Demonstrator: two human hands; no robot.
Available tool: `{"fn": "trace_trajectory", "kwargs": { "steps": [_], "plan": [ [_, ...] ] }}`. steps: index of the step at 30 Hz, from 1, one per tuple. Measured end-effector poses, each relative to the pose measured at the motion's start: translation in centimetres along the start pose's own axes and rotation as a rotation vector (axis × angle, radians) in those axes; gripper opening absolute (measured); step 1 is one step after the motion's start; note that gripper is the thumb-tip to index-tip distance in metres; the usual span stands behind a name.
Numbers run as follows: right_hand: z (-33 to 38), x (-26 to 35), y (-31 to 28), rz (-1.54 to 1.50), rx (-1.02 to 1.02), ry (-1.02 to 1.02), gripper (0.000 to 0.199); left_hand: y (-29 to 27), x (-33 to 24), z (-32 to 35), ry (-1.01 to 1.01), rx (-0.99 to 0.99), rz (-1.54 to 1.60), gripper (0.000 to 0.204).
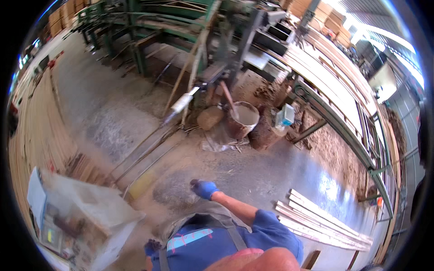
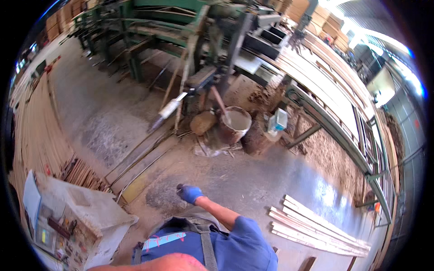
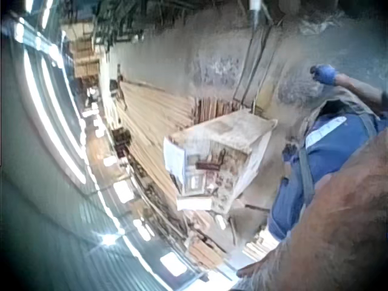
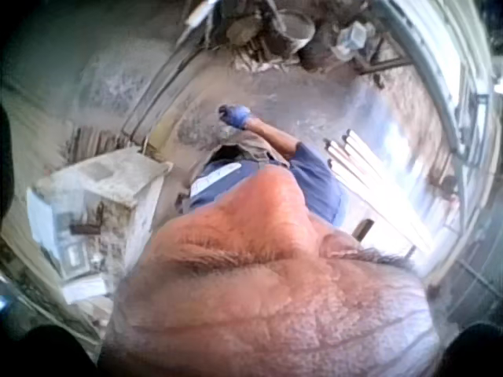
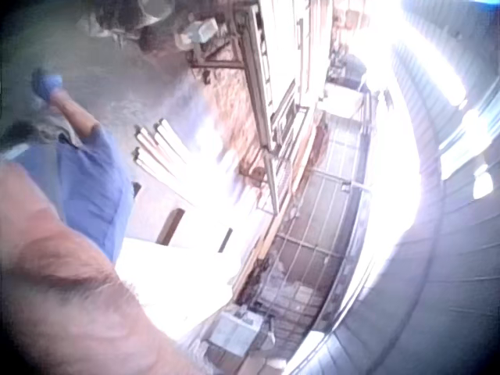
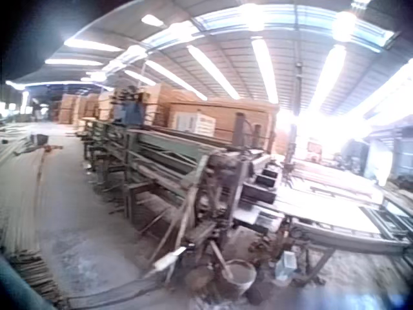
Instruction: The person applies a white substance to wooden planks using a roller and a putty knife. They repeatedly dip the roller into a bucket, spread the substance along the planks, and occasionally use the putty knife to scrape or spread the substance. The person also measures the planks with a tape measure and adjusts their position.
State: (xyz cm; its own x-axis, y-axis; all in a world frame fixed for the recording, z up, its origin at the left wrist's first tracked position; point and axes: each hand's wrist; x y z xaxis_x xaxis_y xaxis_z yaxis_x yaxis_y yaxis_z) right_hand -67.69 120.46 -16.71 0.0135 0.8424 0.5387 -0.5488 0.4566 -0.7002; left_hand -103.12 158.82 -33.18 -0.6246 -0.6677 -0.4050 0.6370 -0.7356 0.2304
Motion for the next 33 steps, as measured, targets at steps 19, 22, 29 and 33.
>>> {"fn": "trace_trajectory", "kwargs": {
  "steps": [19,22,29,33],
  "plan": [
    [-10.8,-38.8,-56.6,-0.162,-0.621,0.025,0.029,110.7,-35.1,8.9,2.592,0.276,-0.938,0.049],
    [-11.8,-45.0,-64.4,-0.281,-0.626,0.062,0.027,122.6,-42.4,12.5,2.772,0.003,-0.783,0.046],
    [-22.2,-54.8,-90.1,-0.069,-0.958,-0.041,0.031,138.8,-50.9,5.9,2.397,-0.584,-0.828,0.039],
    [-30.7,-53.7,-102.4,0.222,-0.833,-0.124,0.057,136.1,-54.3,4.4,2.801,-0.605,-0.910,0.028]
  ]
}}
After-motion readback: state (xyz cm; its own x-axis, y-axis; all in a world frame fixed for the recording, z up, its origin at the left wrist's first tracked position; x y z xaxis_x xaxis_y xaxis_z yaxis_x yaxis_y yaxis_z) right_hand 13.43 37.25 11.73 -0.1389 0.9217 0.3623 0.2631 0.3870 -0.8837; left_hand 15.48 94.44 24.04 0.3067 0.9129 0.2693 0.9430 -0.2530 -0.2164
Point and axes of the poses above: each hand's wrist, its own z-axis away from the middle knuckle, its own y-axis out of the palm, x = y × z, and after that the axes turned 11 degrees about y, right-handed
